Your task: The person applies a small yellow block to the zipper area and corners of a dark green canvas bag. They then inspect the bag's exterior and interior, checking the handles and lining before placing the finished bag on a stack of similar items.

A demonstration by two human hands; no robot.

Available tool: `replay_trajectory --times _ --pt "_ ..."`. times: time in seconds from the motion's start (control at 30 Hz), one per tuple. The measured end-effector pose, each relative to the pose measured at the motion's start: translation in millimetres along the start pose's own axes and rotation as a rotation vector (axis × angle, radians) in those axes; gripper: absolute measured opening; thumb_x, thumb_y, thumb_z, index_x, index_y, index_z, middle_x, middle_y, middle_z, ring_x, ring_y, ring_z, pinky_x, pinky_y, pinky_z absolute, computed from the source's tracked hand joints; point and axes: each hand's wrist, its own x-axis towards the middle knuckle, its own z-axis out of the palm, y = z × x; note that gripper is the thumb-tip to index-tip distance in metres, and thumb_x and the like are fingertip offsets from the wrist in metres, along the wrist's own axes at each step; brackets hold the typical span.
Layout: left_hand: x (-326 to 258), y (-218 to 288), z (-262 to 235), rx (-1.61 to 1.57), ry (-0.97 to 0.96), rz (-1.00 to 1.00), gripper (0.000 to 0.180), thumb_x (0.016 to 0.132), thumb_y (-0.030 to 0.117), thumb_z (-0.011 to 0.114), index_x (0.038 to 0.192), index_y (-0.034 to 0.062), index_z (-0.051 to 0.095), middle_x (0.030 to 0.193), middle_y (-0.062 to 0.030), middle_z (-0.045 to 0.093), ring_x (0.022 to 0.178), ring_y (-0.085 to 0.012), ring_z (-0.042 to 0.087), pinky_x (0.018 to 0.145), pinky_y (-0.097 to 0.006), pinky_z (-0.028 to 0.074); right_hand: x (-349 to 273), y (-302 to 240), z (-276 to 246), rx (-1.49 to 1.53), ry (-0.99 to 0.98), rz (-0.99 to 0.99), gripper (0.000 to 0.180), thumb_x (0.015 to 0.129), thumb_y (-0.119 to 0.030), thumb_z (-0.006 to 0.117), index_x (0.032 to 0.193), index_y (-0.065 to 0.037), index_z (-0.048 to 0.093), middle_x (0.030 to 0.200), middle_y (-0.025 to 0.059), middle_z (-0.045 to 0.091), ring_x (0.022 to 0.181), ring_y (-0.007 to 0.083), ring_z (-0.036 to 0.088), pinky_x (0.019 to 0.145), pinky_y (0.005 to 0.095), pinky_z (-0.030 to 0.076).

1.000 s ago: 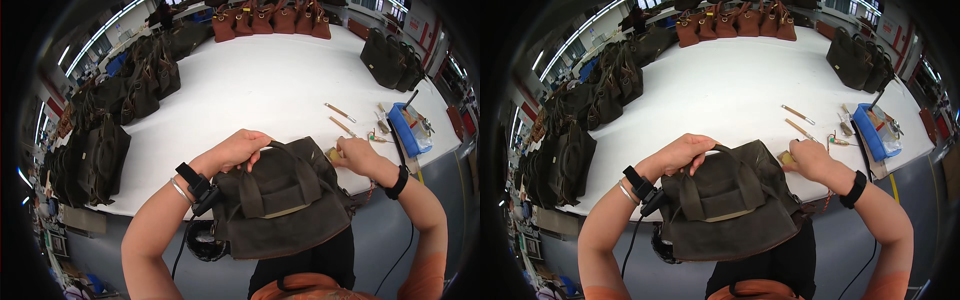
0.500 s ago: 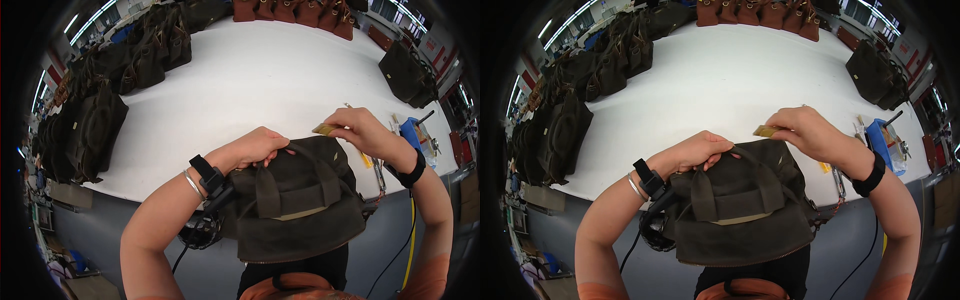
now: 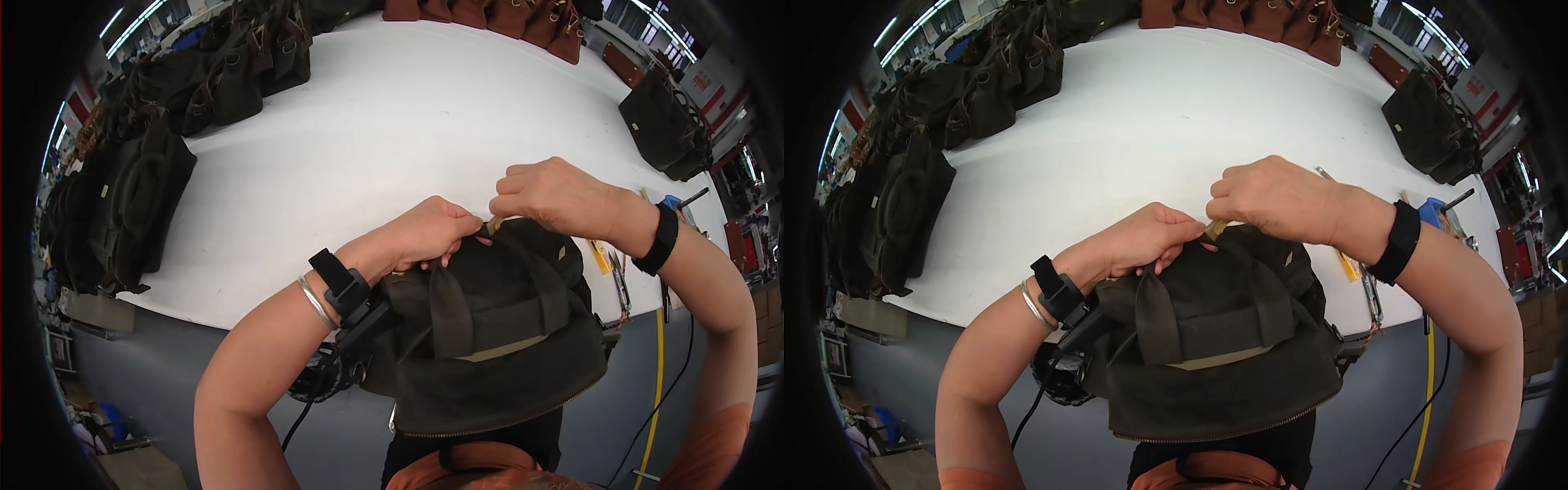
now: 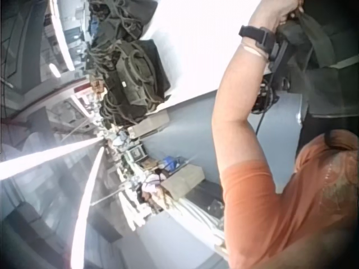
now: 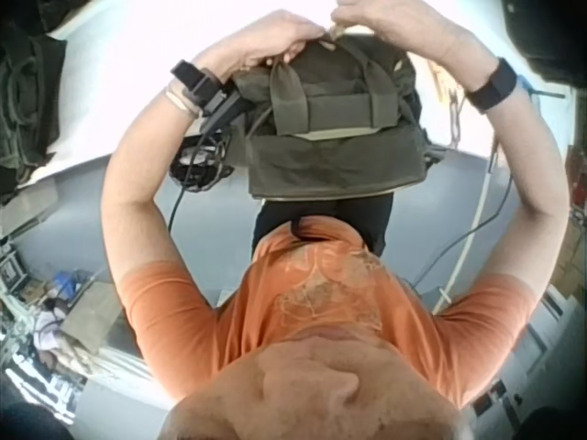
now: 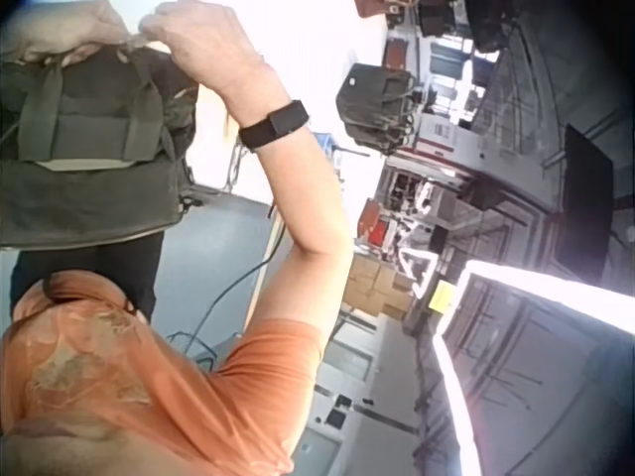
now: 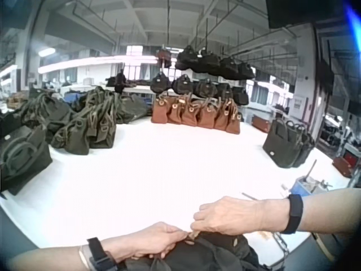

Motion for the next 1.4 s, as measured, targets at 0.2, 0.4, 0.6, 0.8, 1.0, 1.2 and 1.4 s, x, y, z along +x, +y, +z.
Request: replay_trajectory --times 0.2,0.4,0.6,0.8,1.0,1.2,1.4 --pt "0 -2 -1 0.005 0.021 -0.002 0.030 0.099 0.028 0.054 0.090 0.0059 0.072 0.052 0.0061 0.046 0.043 -0.0049 0.045 0.037 -0.022 0.030 8 -18 -5 0.059 0.030 -0.016 0.012 0.084 -0.005 0.058 0.093 -0.009 0.065 0.083 0.0030 0.060 0.087 0.0222 0.063 0.069 0.0356 0.054" --pt "2 -4 3 0.000 0.031 0.025 0.031 0.100 0.029 0.052 0.088 0.0077 0.071 0.051 0.0072 0.046 0.041 -0.0031 0.043 0.036 -0.021 0.027 2 -9 0 -0.042 -0.023 -0.011 0.011 0.084 -0.007 0.058 0.091 -0.010 0.066 0.082 0.0027 0.060 0.087 0.0218 0.063 0.067 0.0357 0.054" --pt "-2 -3 0 0.012 0.026 0.030 0.032 0.101 0.029 0.052 0.087 0.0069 0.070 0.050 0.0072 0.045 0.041 -0.0037 0.042 0.037 -0.022 0.028 2 -22 2 0.022 0.065 0.019 0.011 0.079 0.000 0.060 0.086 -0.008 0.064 0.081 0.0039 0.062 0.085 0.0239 0.063 0.066 0.0361 0.053" --pt "1 -4 4 -0.029 0.045 0.023 0.030 0.102 0.029 0.053 0.090 0.0066 0.069 0.053 0.0065 0.045 0.044 -0.0041 0.043 0.041 -0.021 0.031 -36 2 -5 -0.012 0.243 0.269 0.007 0.085 -0.006 0.061 0.090 -0.005 0.066 0.085 0.0092 0.065 0.084 0.0285 0.064 0.069 0.0398 0.051" --pt "-5 0 -2 -0.077 0.074 0.073 0.031 0.103 0.031 0.055 0.110 0.0047 0.070 0.058 0.0054 0.049 0.050 -0.0035 0.046 0.048 -0.018 0.036 -106 -6 23 0.311 0.340 0.827 0.014 0.090 -0.011 0.061 0.090 0.001 0.067 0.074 0.0152 0.067 0.067 0.0291 0.066 0.066 0.0375 0.051" --pt "-32 39 7 0.058 0.122 0.175 0.036 0.102 0.033 0.057 0.125 0.0072 0.067 0.064 0.0062 0.053 0.056 -0.0023 0.050 0.050 -0.016 0.037 -161 -24 69 0.651 0.369 1.069 0.016 0.091 -0.012 0.062 0.094 0.003 0.066 0.068 0.0125 0.067 0.059 0.0179 0.064 0.058 0.0332 0.049" --pt "-57 48 14 0.157 0.235 0.131 0.039 0.103 0.035 0.055 0.130 0.0078 0.063 0.069 0.0062 0.058 0.062 -0.0014 0.055 0.052 -0.016 0.039 -130 -60 22 0.546 0.761 0.681 0.010 0.092 -0.005 0.063 0.100 -0.001 0.066 0.079 0.0113 0.069 0.066 0.0199 0.065 0.060 0.0340 0.049"
